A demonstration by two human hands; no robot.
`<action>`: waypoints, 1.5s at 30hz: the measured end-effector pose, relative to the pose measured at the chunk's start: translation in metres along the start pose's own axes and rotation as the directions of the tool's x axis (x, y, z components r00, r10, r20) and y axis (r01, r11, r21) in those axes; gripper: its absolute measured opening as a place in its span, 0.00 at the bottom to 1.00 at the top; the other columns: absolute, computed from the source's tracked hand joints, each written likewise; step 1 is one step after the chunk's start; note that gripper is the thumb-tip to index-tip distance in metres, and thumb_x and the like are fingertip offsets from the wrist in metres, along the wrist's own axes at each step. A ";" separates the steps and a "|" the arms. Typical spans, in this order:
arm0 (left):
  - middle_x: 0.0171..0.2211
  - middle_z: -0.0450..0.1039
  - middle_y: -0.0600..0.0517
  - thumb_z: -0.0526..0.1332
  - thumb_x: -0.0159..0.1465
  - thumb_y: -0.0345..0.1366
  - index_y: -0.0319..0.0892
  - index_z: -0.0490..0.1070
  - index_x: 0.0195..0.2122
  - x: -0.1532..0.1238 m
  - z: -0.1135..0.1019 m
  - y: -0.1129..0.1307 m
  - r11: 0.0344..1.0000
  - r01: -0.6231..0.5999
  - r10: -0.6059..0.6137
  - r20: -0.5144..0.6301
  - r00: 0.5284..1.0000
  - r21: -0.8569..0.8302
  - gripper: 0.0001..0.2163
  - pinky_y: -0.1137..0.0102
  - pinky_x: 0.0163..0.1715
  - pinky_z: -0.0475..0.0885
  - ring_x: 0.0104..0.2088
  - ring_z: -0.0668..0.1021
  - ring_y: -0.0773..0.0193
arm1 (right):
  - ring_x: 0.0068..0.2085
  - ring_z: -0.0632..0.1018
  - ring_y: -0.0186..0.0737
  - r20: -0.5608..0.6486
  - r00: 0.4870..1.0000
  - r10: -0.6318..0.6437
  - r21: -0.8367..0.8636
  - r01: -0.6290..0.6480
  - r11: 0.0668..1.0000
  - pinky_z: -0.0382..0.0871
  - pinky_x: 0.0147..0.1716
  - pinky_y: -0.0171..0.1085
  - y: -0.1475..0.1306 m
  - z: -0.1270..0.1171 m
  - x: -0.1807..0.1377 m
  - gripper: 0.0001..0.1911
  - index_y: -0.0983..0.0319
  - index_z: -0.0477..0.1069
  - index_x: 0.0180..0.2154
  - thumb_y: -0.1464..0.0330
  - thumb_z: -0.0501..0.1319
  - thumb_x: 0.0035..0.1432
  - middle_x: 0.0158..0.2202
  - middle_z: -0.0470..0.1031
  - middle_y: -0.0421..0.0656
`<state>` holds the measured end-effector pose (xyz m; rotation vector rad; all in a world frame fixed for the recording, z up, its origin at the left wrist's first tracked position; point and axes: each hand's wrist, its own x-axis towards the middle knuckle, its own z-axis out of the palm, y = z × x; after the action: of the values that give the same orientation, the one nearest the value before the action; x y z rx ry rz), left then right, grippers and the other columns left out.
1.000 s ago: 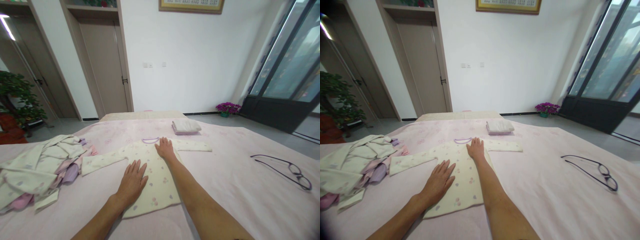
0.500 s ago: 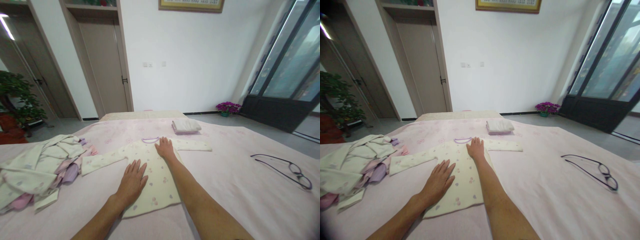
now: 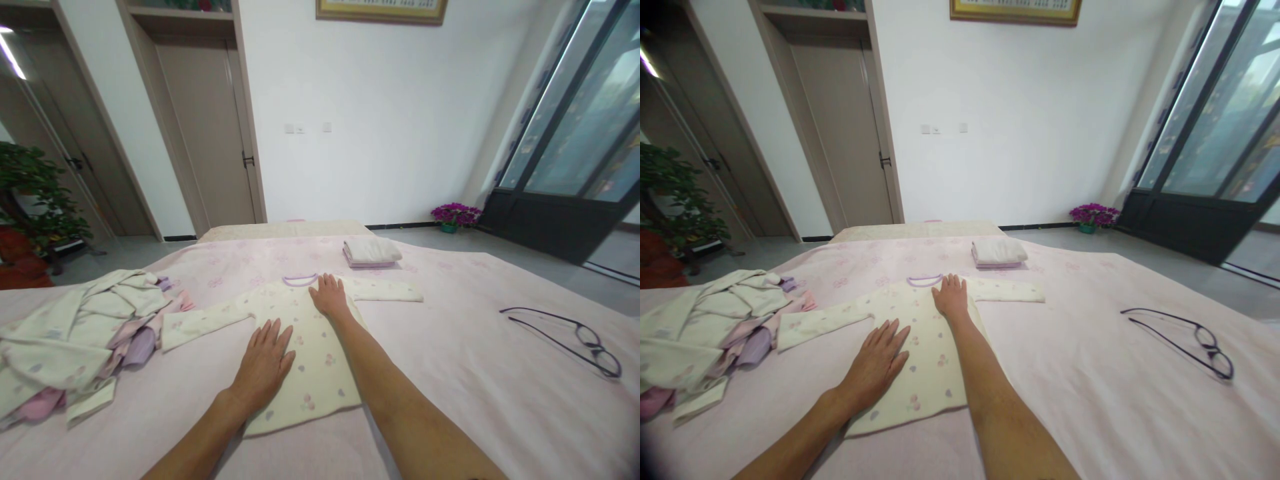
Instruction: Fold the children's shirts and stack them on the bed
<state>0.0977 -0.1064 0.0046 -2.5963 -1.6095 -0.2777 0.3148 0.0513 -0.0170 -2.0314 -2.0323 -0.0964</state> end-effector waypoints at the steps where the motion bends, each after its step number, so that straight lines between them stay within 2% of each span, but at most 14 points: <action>1: 0.67 0.55 0.42 0.48 0.70 0.46 0.44 0.60 0.65 0.000 0.000 0.000 1.000 0.001 -0.001 0.001 1.000 0.001 0.25 0.52 0.64 0.53 0.67 0.56 0.49 | 0.69 0.50 0.52 0.001 1.000 0.000 -0.002 0.000 1.000 0.39 0.65 0.53 0.000 0.000 0.000 0.36 0.68 0.52 0.67 0.51 0.41 0.68 0.69 0.50 0.54; 26: 0.67 0.55 0.43 0.48 0.70 0.47 0.44 0.60 0.65 0.000 0.003 -0.001 1.000 -0.007 0.007 -0.006 1.000 0.015 0.25 0.51 0.64 0.54 0.67 0.57 0.49 | 0.69 0.50 0.52 0.012 1.000 -0.006 -0.006 0.006 1.000 0.39 0.65 0.52 -0.001 -0.003 -0.001 0.36 0.67 0.52 0.67 0.52 0.41 0.67 0.69 0.50 0.54; 36: 0.67 0.55 0.43 0.48 0.70 0.46 0.43 0.61 0.65 0.001 -0.004 0.002 1.000 0.005 -0.005 0.019 1.000 0.008 0.24 0.52 0.64 0.54 0.67 0.57 0.48 | 0.69 0.50 0.52 0.006 1.000 -0.004 -0.011 0.004 1.000 0.39 0.65 0.52 0.000 -0.002 -0.002 0.36 0.67 0.52 0.67 0.52 0.41 0.67 0.69 0.50 0.54; 45: 0.67 0.55 0.42 0.48 0.70 0.46 0.44 0.60 0.65 0.000 0.001 0.000 1.000 0.007 -0.007 0.003 1.000 -0.003 0.24 0.52 0.64 0.52 0.67 0.56 0.48 | 0.69 0.51 0.52 -0.002 1.000 0.002 -0.005 -0.002 1.000 0.39 0.65 0.51 -0.001 -0.003 -0.003 0.35 0.66 0.53 0.67 0.52 0.42 0.67 0.69 0.50 0.53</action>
<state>0.0981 -0.1063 0.0035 -2.5953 -1.6201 -0.2776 0.3143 0.0478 -0.0145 -2.0360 -2.0305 -0.1039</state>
